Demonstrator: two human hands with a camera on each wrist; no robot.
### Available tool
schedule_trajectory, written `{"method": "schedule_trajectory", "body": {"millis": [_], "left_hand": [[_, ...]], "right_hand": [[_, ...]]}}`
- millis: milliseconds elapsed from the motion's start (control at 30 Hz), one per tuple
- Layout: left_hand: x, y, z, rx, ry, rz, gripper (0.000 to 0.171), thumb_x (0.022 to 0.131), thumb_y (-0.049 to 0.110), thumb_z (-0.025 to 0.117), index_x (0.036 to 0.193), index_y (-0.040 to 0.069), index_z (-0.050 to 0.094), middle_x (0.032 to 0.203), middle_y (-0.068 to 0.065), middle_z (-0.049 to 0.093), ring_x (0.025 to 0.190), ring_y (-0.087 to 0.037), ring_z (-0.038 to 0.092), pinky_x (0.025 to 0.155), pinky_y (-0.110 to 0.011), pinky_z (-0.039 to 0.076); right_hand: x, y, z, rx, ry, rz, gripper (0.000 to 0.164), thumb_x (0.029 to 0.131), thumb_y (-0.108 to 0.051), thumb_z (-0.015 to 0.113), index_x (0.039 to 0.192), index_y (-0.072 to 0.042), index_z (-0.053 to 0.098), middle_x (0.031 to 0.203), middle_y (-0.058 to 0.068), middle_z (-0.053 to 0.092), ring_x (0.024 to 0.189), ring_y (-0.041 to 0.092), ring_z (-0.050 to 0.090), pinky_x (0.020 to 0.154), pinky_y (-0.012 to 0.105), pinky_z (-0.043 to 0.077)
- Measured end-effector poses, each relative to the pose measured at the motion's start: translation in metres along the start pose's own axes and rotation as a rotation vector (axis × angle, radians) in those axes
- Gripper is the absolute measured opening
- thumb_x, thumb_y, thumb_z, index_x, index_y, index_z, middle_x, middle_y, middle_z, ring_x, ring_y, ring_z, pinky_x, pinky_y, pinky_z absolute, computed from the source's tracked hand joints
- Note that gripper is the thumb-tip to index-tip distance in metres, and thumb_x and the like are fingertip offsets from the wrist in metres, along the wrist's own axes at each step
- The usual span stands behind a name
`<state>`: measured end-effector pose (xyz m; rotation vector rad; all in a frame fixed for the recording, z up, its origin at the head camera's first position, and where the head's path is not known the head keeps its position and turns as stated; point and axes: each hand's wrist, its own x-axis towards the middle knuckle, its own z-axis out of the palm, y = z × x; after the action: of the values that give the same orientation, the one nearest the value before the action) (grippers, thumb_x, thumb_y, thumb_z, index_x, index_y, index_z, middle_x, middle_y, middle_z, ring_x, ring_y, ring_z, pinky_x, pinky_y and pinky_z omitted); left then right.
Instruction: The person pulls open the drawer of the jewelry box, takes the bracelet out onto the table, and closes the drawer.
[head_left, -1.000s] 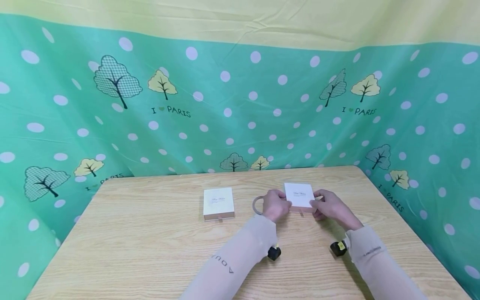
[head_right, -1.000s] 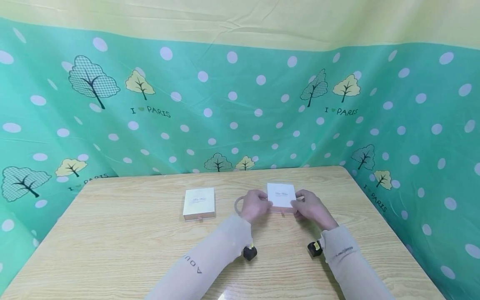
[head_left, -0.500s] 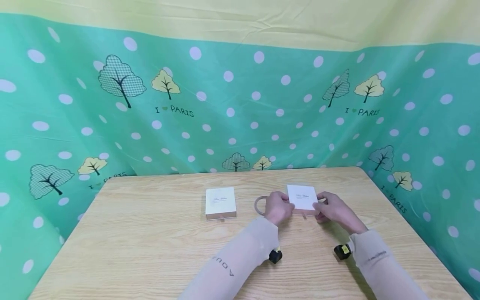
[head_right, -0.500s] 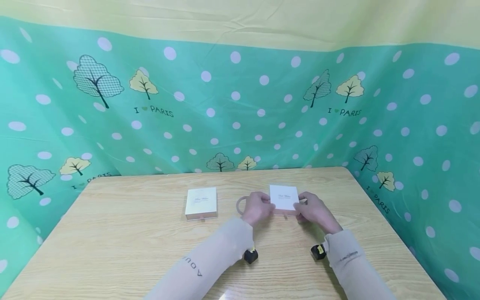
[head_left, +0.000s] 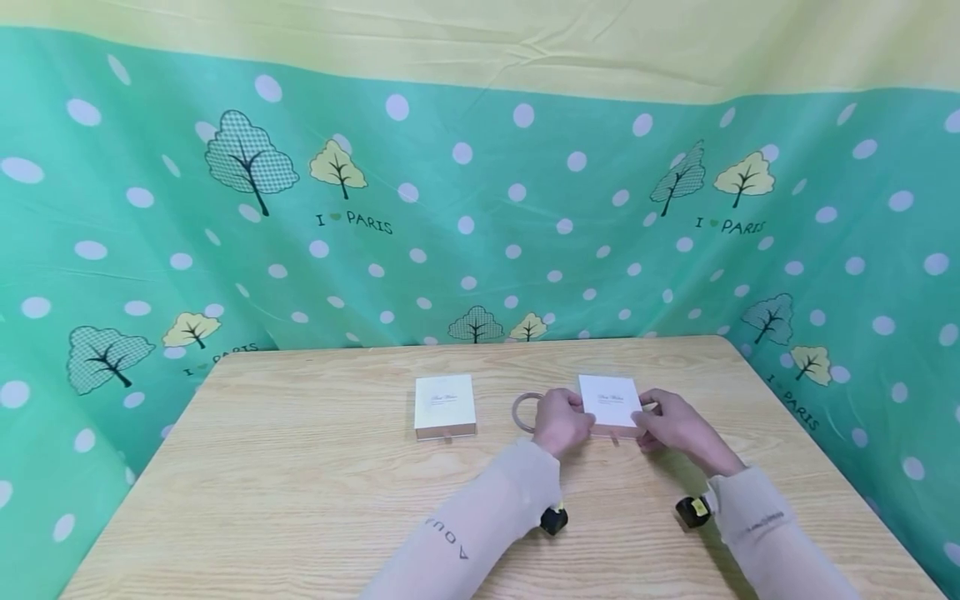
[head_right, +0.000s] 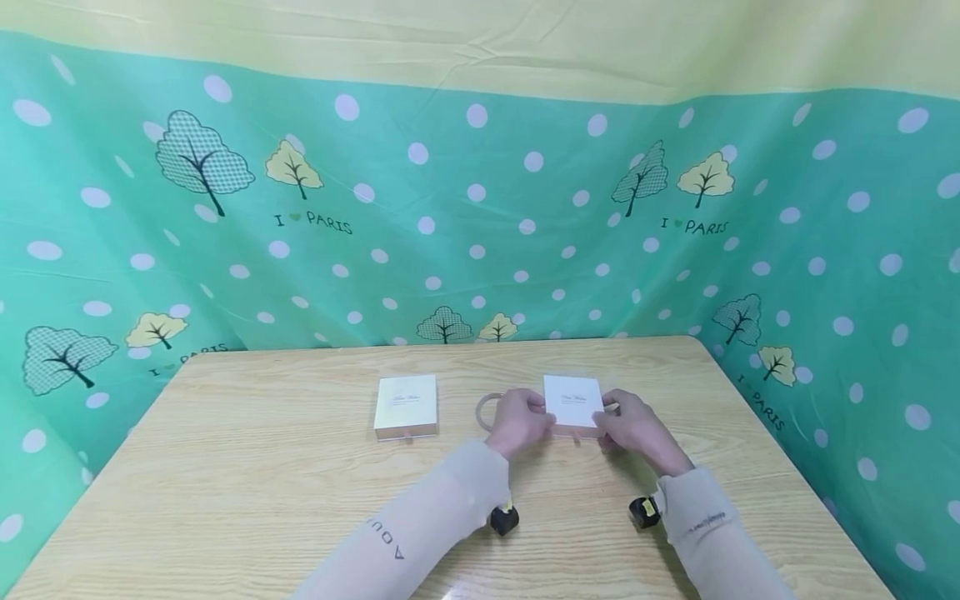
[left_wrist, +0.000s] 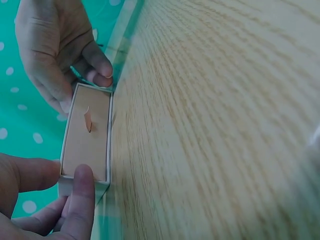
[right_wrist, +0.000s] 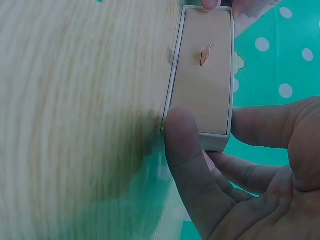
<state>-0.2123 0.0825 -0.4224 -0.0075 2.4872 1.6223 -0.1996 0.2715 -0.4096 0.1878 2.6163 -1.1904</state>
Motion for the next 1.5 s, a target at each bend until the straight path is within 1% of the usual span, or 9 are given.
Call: {"method": "schedule_trajectory", "body": {"millis": [100,233,433,667,900,1100,1200,1333,1500], "left_hand": [[-0.002,0.0,0.0,0.003,-0.001,0.005,0.028,0.077,0.007,0.075,0.103,0.001,0.067,0.085,-0.002,0.06,0.085,-0.017,0.059,0.077,-0.032,0.054],[-0.003,0.0,0.0,0.012,-0.006,0.017,0.024,0.077,0.006,0.074,0.1,0.001,0.068,0.083,-0.002,0.061,0.082,-0.016,0.059,0.073,-0.03,0.053],[-0.005,-0.002,0.002,0.034,-0.01,0.032,0.023,0.078,0.006,0.073,0.1,0.001,0.068,0.082,-0.001,0.061,0.078,-0.015,0.058,0.069,-0.028,0.052],[-0.007,-0.002,0.001,0.062,-0.018,0.025,0.025,0.077,0.008,0.076,0.1,0.003,0.067,0.081,0.001,0.06,0.077,-0.014,0.057,0.069,-0.027,0.052],[-0.009,-0.002,-0.001,0.083,-0.025,0.032,0.027,0.076,0.009,0.077,0.101,0.003,0.068,0.079,0.003,0.057,0.077,-0.012,0.056,0.071,-0.026,0.051],[-0.01,-0.003,-0.003,0.063,-0.033,0.034,0.026,0.075,0.006,0.077,0.099,0.002,0.067,0.078,0.003,0.057,0.074,-0.011,0.055,0.067,-0.024,0.051],[-0.011,-0.004,-0.003,0.064,-0.035,0.048,0.025,0.075,0.006,0.077,0.098,0.002,0.068,0.077,0.002,0.058,0.073,-0.01,0.055,0.066,-0.024,0.051],[-0.013,-0.005,-0.004,0.069,-0.044,0.04,0.026,0.075,0.006,0.078,0.098,0.002,0.068,0.077,0.003,0.059,0.072,-0.01,0.056,0.064,-0.023,0.051],[-0.016,-0.004,-0.004,0.063,-0.062,0.014,0.027,0.075,0.007,0.078,0.099,0.003,0.067,0.077,0.002,0.06,0.071,-0.011,0.056,0.064,-0.024,0.051]], "right_hand": [[-0.001,0.001,0.0,-0.002,-0.003,0.001,0.04,0.097,-0.009,0.049,0.13,0.011,0.039,0.09,0.019,0.057,0.07,0.022,0.065,0.064,0.035,0.058],[-0.003,0.001,0.0,-0.005,-0.004,0.004,0.042,0.097,-0.007,0.05,0.132,0.012,0.037,0.088,0.019,0.058,0.069,0.023,0.065,0.063,0.035,0.058],[-0.007,0.001,0.0,0.012,-0.007,-0.003,0.041,0.096,-0.006,0.051,0.13,0.012,0.039,0.088,0.019,0.058,0.068,0.023,0.065,0.062,0.035,0.058],[-0.011,0.001,0.0,0.019,-0.012,-0.026,0.04,0.095,-0.005,0.051,0.128,0.014,0.039,0.087,0.019,0.058,0.066,0.024,0.065,0.062,0.037,0.058],[-0.016,0.001,0.001,0.014,-0.021,-0.052,0.036,0.095,-0.005,0.05,0.124,0.016,0.042,0.087,0.019,0.056,0.067,0.023,0.064,0.062,0.036,0.058],[-0.018,0.001,0.002,-0.002,-0.007,-0.065,0.035,0.096,-0.008,0.052,0.121,0.014,0.046,0.087,0.017,0.057,0.068,0.022,0.064,0.062,0.036,0.058],[-0.019,0.001,0.002,-0.02,0.0,-0.064,0.034,0.096,-0.012,0.053,0.119,0.013,0.047,0.087,0.016,0.057,0.069,0.021,0.063,0.062,0.035,0.057],[-0.02,0.001,0.003,-0.044,0.002,-0.068,0.032,0.097,-0.014,0.054,0.116,0.011,0.048,0.086,0.015,0.057,0.068,0.02,0.063,0.061,0.035,0.056],[-0.024,0.0,0.003,-0.07,0.004,-0.074,0.029,0.097,-0.015,0.054,0.111,0.009,0.05,0.084,0.014,0.057,0.067,0.021,0.063,0.061,0.036,0.056]]}}
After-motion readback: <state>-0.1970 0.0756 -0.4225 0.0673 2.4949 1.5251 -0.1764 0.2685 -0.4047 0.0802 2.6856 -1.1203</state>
